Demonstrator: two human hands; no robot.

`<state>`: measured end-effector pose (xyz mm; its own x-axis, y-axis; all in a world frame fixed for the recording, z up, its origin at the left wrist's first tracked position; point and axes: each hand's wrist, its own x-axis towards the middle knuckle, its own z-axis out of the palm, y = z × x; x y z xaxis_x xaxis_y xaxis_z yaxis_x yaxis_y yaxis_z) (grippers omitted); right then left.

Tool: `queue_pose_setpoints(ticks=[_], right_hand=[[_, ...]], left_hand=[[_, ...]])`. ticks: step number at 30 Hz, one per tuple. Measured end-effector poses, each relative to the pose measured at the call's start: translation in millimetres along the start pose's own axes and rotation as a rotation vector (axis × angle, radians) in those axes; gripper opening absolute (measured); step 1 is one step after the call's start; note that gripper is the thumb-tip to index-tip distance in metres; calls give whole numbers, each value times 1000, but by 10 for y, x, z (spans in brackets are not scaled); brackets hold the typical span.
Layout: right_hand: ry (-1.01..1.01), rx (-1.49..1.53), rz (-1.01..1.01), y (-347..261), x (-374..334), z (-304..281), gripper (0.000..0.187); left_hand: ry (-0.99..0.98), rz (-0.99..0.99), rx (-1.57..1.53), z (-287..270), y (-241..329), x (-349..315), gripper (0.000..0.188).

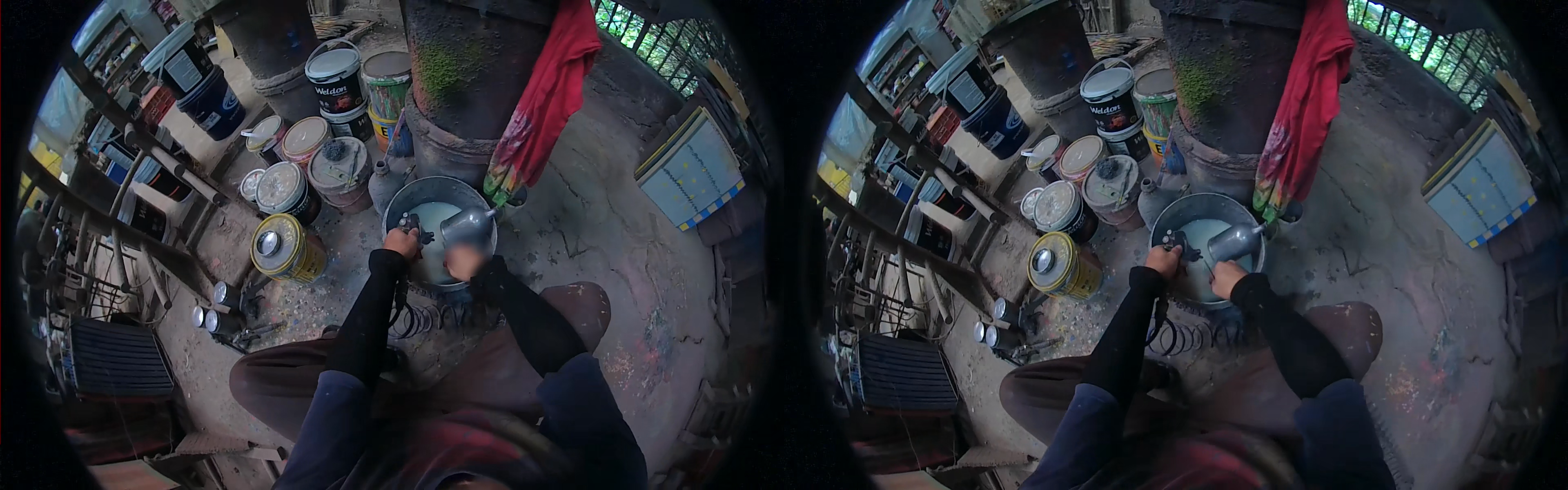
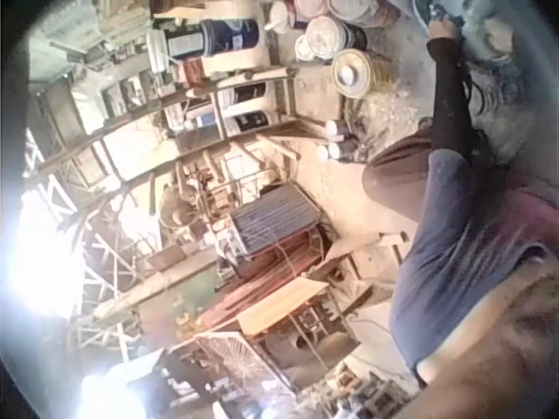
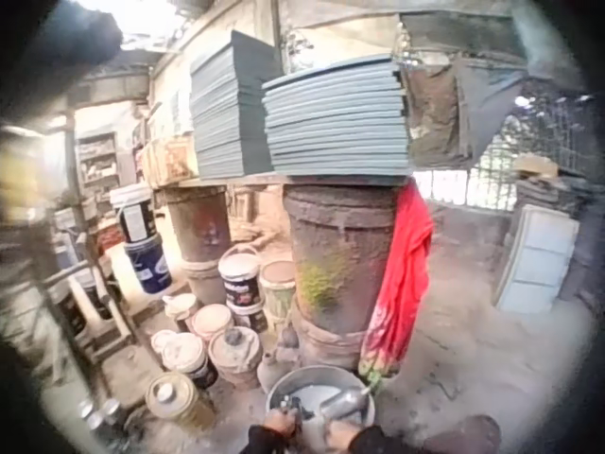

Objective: The person sits on the floor and cleans a spray gun by repeatedly dipping it into a bucket of liquid and spraying the floor to flush out the nozzle. They also use a small tool to manually clean the nozzle tip.

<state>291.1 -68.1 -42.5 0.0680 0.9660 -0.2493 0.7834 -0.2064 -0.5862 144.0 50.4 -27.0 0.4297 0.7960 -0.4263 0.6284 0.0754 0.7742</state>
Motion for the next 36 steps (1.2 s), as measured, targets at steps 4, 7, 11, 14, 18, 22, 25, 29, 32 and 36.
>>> queue_pose_setpoints(ticks=[4, 7, 11, 14, 18, 22, 25, 29, 32, 36], right_hand=[[-118, -181, -18, 203, 76, 183, 23], [-181, -308, -130, 261, 154, 208, 24], [-239, -244, -39, 305, 278, 336, 24], [-270, -231, 20, 375, 248, 326, 25], [-283, -183, 135, 326, 223, 242, 26], [-221, -212, 116, 391, 248, 306, 26], [-227, -207, 99, 361, 235, 274, 25], [-217, -215, 99, 416, 289, 350, 25], [-203, -197, 153, 397, 255, 319, 25], [-164, -161, 182, 465, 269, 390, 24]], left_hand=[[-51, -100, 308, 136, 153, 229, 34], [-351, 417, 1082, 221, -237, 682, 29], [-292, 267, 991, 358, -763, 1049, 27], [-434, 357, 1120, 446, -638, 1031, 31], [-485, 279, 1211, 440, -376, 862, 44], [-522, 301, 1189, 387, -307, 817, 46], [-530, 310, 1203, 395, -359, 850, 43], [-508, 322, 1223, 412, -499, 945, 30], [-504, 310, 1238, 445, -482, 926, 29], [-497, 259, 1188, 462, -492, 961, 49]])
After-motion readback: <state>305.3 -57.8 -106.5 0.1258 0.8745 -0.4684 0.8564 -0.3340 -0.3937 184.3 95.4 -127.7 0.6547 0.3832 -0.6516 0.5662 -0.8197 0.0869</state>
